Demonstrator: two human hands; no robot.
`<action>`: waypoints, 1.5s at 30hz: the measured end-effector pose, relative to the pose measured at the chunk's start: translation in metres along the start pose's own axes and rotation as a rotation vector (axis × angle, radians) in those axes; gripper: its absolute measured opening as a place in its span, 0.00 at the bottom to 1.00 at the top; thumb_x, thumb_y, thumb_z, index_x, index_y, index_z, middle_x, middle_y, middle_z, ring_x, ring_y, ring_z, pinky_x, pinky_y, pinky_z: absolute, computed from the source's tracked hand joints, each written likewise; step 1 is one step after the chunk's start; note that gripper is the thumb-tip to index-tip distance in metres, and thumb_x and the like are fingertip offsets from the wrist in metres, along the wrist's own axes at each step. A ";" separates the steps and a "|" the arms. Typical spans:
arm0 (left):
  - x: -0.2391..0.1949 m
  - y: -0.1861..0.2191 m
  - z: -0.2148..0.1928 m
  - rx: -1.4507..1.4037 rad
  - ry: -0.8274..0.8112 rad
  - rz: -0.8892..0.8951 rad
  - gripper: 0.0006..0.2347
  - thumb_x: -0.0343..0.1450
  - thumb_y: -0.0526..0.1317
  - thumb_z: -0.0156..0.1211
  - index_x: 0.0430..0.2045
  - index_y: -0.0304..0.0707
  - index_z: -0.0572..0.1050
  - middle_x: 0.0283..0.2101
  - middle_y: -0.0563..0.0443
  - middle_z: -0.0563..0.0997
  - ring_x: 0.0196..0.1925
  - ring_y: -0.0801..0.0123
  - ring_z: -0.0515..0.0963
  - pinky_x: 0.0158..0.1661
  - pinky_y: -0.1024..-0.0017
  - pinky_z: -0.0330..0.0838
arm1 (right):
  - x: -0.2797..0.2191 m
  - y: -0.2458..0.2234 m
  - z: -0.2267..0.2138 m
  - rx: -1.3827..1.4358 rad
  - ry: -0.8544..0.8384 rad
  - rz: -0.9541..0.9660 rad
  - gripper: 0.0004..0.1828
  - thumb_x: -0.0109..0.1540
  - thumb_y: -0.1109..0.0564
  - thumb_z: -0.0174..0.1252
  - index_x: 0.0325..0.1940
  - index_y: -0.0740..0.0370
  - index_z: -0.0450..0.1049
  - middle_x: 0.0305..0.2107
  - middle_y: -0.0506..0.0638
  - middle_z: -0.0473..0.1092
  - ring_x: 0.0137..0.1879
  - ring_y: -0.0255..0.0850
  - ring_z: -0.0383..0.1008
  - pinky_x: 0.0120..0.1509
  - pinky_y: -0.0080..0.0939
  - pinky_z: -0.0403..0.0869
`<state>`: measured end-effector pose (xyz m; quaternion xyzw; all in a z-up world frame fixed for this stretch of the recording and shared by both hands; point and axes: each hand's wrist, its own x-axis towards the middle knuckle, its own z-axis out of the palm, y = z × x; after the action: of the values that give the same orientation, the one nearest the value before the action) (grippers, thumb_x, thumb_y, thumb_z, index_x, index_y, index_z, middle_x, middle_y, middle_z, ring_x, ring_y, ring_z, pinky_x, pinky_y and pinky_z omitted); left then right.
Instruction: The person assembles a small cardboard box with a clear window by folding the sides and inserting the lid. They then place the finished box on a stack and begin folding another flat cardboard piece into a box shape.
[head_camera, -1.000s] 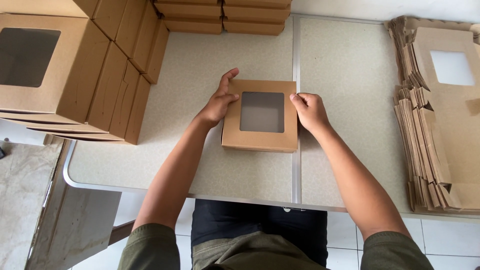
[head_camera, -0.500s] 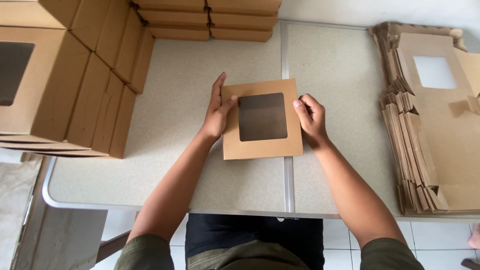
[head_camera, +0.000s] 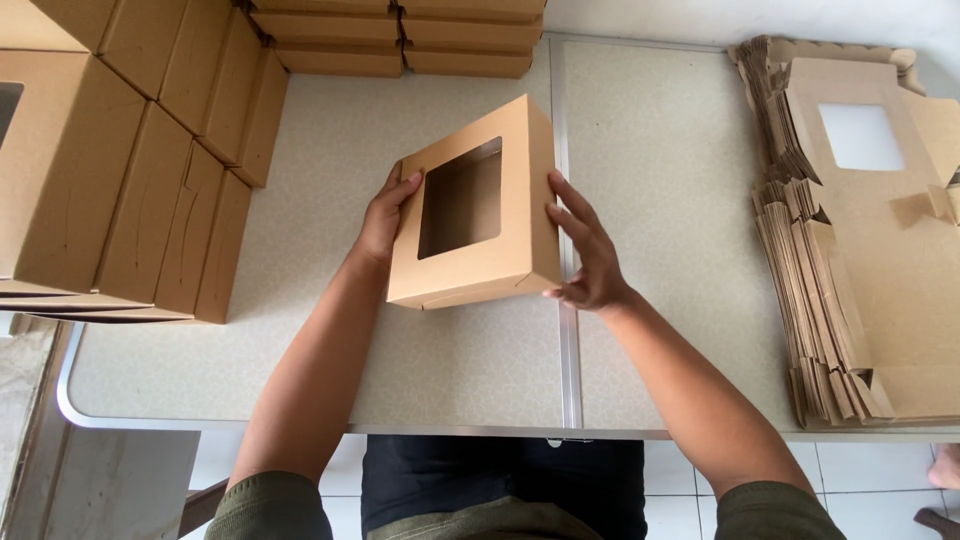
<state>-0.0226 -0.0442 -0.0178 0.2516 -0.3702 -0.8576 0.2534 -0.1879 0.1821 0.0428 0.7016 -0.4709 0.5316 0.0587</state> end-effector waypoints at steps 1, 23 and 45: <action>0.003 -0.004 -0.006 0.000 -0.002 0.003 0.40 0.73 0.45 0.64 0.76 0.47 0.42 0.75 0.32 0.57 0.71 0.39 0.67 0.66 0.45 0.66 | -0.006 0.004 0.002 -0.001 0.000 -0.003 0.46 0.66 0.25 0.47 0.76 0.60 0.56 0.75 0.64 0.49 0.79 0.59 0.48 0.80 0.58 0.53; -0.026 0.023 0.021 0.546 -0.194 0.799 0.27 0.83 0.39 0.43 0.77 0.43 0.40 0.80 0.44 0.43 0.80 0.51 0.47 0.77 0.52 0.43 | -0.014 0.004 -0.008 0.287 0.011 0.563 0.38 0.71 0.50 0.49 0.80 0.67 0.45 0.75 0.63 0.50 0.78 0.52 0.53 0.79 0.58 0.57; -0.033 -0.029 0.021 0.608 -0.325 1.092 0.36 0.77 0.54 0.52 0.71 0.27 0.42 0.72 0.36 0.54 0.68 0.59 0.61 0.69 0.54 0.54 | -0.018 0.013 0.004 0.162 0.142 0.278 0.38 0.69 0.41 0.42 0.74 0.70 0.50 0.62 0.61 0.61 0.65 0.47 0.65 0.70 0.59 0.64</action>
<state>-0.0180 0.0042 -0.0188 -0.0456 -0.7050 -0.4892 0.5114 -0.1943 0.1839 0.0214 0.5928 -0.5137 0.6190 -0.0390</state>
